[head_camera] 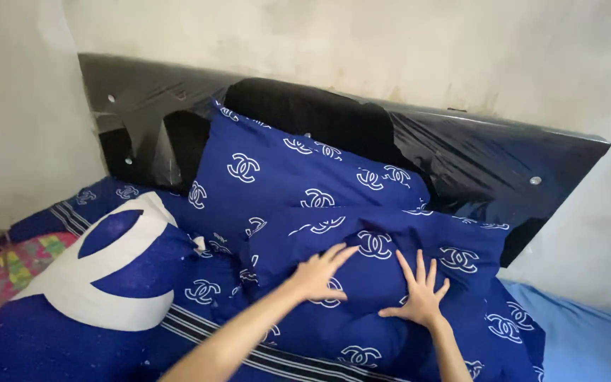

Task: Straightening the duvet, arranging pillows, and smoothing a blanket on a bed.

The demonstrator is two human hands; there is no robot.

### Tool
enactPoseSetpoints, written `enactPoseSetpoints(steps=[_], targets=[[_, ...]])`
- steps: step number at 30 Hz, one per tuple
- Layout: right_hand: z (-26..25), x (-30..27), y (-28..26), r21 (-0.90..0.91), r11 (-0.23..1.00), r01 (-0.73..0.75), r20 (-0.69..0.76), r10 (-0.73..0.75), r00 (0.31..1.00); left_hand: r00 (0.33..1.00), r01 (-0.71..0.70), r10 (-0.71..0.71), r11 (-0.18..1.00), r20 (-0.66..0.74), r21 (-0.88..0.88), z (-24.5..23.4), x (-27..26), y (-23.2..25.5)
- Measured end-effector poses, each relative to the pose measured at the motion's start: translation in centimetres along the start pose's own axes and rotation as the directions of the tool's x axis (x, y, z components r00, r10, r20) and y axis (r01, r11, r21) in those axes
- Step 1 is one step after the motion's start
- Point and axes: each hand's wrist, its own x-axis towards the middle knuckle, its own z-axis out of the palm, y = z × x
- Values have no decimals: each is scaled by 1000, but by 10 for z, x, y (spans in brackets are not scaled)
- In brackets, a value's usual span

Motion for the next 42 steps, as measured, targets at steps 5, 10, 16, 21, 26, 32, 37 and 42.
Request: enactPoseSetpoints(steps=[5, 10, 16, 21, 26, 32, 37, 42], targets=[[-2, -8, -5, -12, 1000, -25, 17, 25, 1000, 983, 178, -183, 971, 15, 161, -50, 40, -82], [2, -8, -1, -26, 999, -29, 46, 30, 998, 721, 503, -500, 854, -480, -133, -125, 40, -16], [6, -7, 3, 15, 1000, 22, -36, -21, 999, 911, 222, -143, 961, -386, 167, -62, -7, 78], [6, -6, 1, 15, 999, 29, -46, -29, 999, 955, 293, -294, 921, -37, 257, -28, -5, 58], [-3, -9, 3, 38, 998, 46, -26, -45, 999, 897, 411, -434, 890, 88, 200, -20, 15, 40], [-39, 5, -20, -182, 982, -55, 296, 108, 949, 849, 473, -509, 852, 145, 224, -19, 13, 32], [-77, 27, -50, -190, 969, -158, 156, 189, 969, 855, 456, -493, 863, 164, 216, -16, 10, 29], [-59, 34, -86, -137, 963, 233, -317, -266, 910, 851, 463, -494, 866, 177, 192, -14, 9, 29]])
